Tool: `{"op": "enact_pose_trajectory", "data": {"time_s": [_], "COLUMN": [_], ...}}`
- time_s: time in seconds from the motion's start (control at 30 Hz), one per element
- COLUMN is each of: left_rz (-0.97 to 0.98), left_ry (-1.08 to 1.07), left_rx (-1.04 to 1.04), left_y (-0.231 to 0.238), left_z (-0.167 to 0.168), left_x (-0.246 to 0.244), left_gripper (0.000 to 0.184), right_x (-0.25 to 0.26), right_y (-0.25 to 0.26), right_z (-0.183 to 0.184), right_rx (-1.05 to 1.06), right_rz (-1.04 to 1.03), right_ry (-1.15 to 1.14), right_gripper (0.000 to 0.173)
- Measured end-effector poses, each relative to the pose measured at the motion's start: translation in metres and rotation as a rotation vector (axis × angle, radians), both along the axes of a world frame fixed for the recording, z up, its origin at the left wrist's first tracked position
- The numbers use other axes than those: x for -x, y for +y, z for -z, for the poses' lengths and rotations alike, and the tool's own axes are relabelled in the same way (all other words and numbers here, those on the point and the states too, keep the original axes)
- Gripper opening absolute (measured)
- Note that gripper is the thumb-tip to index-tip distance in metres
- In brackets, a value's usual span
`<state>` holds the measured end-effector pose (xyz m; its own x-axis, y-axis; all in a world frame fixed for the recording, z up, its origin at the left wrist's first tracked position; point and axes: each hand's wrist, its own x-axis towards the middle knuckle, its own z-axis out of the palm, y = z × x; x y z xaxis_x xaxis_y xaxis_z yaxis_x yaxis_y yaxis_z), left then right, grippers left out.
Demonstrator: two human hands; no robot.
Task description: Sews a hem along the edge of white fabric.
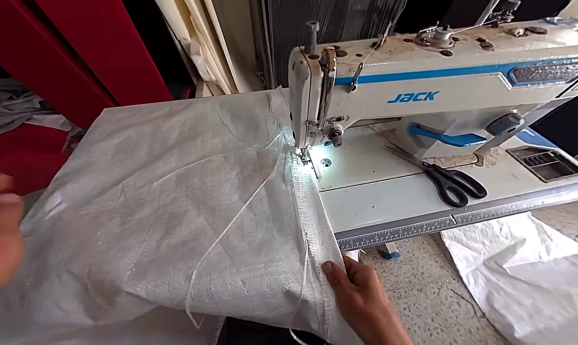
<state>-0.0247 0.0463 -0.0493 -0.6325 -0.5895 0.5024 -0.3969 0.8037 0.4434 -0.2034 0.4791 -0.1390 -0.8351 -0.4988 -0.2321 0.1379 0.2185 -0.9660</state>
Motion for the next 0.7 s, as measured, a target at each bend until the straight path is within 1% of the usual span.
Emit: {"op": "enact_pose_trajectory", "data": {"time_s": [0.03, 0.07, 0.1, 0.13, 0.17, 0.2, 0.27, 0.3, 0.33, 0.4, 0.43, 0.47, 0.53, 0.6, 0.7], "left_rz": [0.087, 0.188, 0.284, 0.38, 0.446, 0.484, 0.497, 0.475, 0.436, 0.339, 0.3, 0.27, 0.246, 0.233, 0.247], "left_ry": [0.039, 0.036, -0.016, -0.12, -0.282, -0.434, -0.641, -0.697, -0.71, -0.642, -0.611, -0.589, -0.557, -0.499, -0.379], "left_rx": [-0.053, -0.153, -0.283, -0.424, -0.543, -0.628, -0.705, -0.701, -0.694, -0.664, -0.683, -0.73, -0.927, -1.115, -1.263], "left_y": [0.051, 0.108, 0.161, 0.204, 0.233, 0.251, 0.265, 0.267, 0.268, 0.267, 0.267, 0.268, 0.275, 0.285, 0.295], "left_z": [-0.001, -0.001, 0.002, 0.008, 0.012, 0.014, 0.012, 0.01, 0.011, 0.019, 0.022, 0.026, 0.033, 0.036, 0.034], "left_x": [0.007, 0.02, 0.039, 0.062, 0.084, 0.104, 0.13, 0.136, 0.138, 0.131, 0.127, 0.123, 0.118, 0.12, 0.127], "left_gripper": [0.04, 0.038, 0.036, 0.036, 0.041, 0.043, 0.043, 0.042, 0.042, 0.045, 0.049, 0.052, 0.058, 0.051, 0.024], "right_x": [-0.003, -0.007, -0.01, -0.012, -0.016, -0.019, -0.023, -0.024, -0.026, -0.028, -0.027, -0.026, -0.028, -0.029, -0.028], "right_y": [0.002, 0.005, 0.007, 0.009, 0.011, 0.013, 0.016, 0.016, 0.017, 0.018, 0.019, 0.019, 0.021, 0.023, 0.028], "right_z": [-0.001, -0.002, -0.004, -0.007, -0.009, -0.012, -0.014, -0.013, -0.011, -0.009, -0.008, -0.007, -0.006, -0.006, -0.004], "right_rx": [0.038, 0.067, 0.085, 0.096, 0.104, 0.106, 0.104, 0.111, 0.12, 0.138, 0.147, 0.154, 0.158, 0.146, 0.125], "right_rz": [-0.019, -0.037, -0.053, -0.068, -0.075, -0.083, -0.096, -0.096, -0.095, -0.091, -0.083, -0.073, -0.06, -0.051, -0.057], "right_ry": [-0.019, -0.034, -0.047, -0.059, -0.073, -0.087, -0.094, -0.099, -0.104, -0.097, -0.089, -0.087, -0.095, -0.102, -0.111], "right_gripper": [0.022, 0.021, 0.021, 0.02, 0.019, 0.017, 0.016, 0.016, 0.016, 0.017, 0.017, 0.016, 0.016, 0.017, 0.022]}}
